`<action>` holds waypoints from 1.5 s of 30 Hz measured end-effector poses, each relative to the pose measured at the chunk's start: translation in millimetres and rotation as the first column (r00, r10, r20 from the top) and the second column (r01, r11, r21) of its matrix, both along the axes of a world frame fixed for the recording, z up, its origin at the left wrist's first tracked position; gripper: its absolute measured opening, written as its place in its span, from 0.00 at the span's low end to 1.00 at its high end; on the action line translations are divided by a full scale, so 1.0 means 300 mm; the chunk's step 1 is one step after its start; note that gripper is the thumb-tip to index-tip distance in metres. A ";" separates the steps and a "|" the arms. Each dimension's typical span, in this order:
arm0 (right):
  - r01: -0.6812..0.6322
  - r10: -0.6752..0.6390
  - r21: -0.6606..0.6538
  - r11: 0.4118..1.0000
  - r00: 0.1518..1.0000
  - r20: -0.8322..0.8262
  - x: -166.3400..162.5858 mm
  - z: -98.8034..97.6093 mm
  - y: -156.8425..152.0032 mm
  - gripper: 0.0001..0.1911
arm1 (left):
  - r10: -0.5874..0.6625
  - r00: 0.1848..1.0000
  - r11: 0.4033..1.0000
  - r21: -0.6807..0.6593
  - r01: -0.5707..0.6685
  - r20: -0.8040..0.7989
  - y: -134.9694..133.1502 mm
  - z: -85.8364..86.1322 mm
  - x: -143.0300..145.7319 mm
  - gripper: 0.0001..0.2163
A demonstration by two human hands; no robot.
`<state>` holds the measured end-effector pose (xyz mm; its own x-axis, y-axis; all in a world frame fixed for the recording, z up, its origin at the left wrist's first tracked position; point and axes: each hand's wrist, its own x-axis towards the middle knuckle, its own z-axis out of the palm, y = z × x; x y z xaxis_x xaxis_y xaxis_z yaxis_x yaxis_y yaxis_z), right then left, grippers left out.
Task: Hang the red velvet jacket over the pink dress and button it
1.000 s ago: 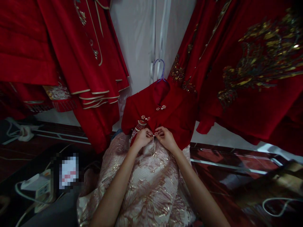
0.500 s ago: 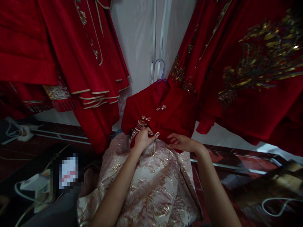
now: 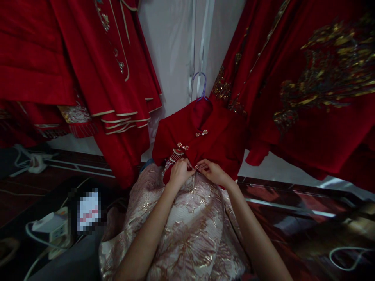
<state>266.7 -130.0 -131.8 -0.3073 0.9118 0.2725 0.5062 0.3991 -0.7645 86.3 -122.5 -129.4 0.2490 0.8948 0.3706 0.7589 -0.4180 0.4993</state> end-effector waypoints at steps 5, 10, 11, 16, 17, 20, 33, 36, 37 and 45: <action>-0.021 0.021 -0.002 1.000 0.999 -0.046 -0.004 0.000 0.001 0.07 | -0.052 0.995 0.999 -0.002 0.053 0.090 0.009 -0.011 -0.002 0.07; 0.048 -0.044 0.061 0.997 0.997 -0.065 -0.030 -0.002 0.001 0.08 | -0.101 0.973 0.993 -0.042 0.112 0.209 0.016 -0.016 0.000 0.03; 0.059 -0.054 0.067 0.996 0.996 -0.078 -0.034 -0.005 0.003 0.08 | -0.106 0.967 0.992 -0.040 0.118 0.233 0.017 -0.017 0.000 0.03; 0.071 -0.063 0.058 0.996 0.990 -0.124 -0.038 -0.020 0.009 0.11 | -0.075 0.949 0.991 -0.084 0.105 0.306 0.032 -0.033 -0.004 0.05; 0.064 -0.057 0.053 0.997 0.991 -0.124 -0.037 -0.021 0.009 0.11 | -0.065 0.951 0.990 -0.102 0.100 0.302 0.035 -0.036 -0.005 0.06; 0.051 -0.045 0.045 0.998 0.992 -0.120 -0.037 -0.015 0.006 0.10 | -0.047 0.956 0.987 -0.132 0.088 0.289 0.039 -0.040 -0.006 0.05; 0.019 -0.014 0.055 0.998 0.996 -0.085 -0.034 0.008 -0.003 0.08 | -0.135 0.944 0.985 -0.061 0.160 0.302 0.029 -0.017 -0.014 0.10; 0.009 -0.005 0.039 0.999 0.996 -0.083 -0.027 0.009 -0.002 0.09 | -0.177 0.936 0.981 -0.027 0.194 0.305 0.025 -0.009 -0.017 0.10; 0.007 -0.004 0.039 0.999 0.997 -0.082 -0.026 0.009 -0.002 0.09 | -0.186 0.933 0.979 -0.029 0.204 0.307 0.025 -0.008 -0.017 0.11; -0.004 0.005 0.028 1.000 0.998 -0.058 -0.015 0.024 -0.007 0.10 | -0.218 0.903 0.968 -0.036 0.248 0.370 0.019 -0.013 -0.006 0.12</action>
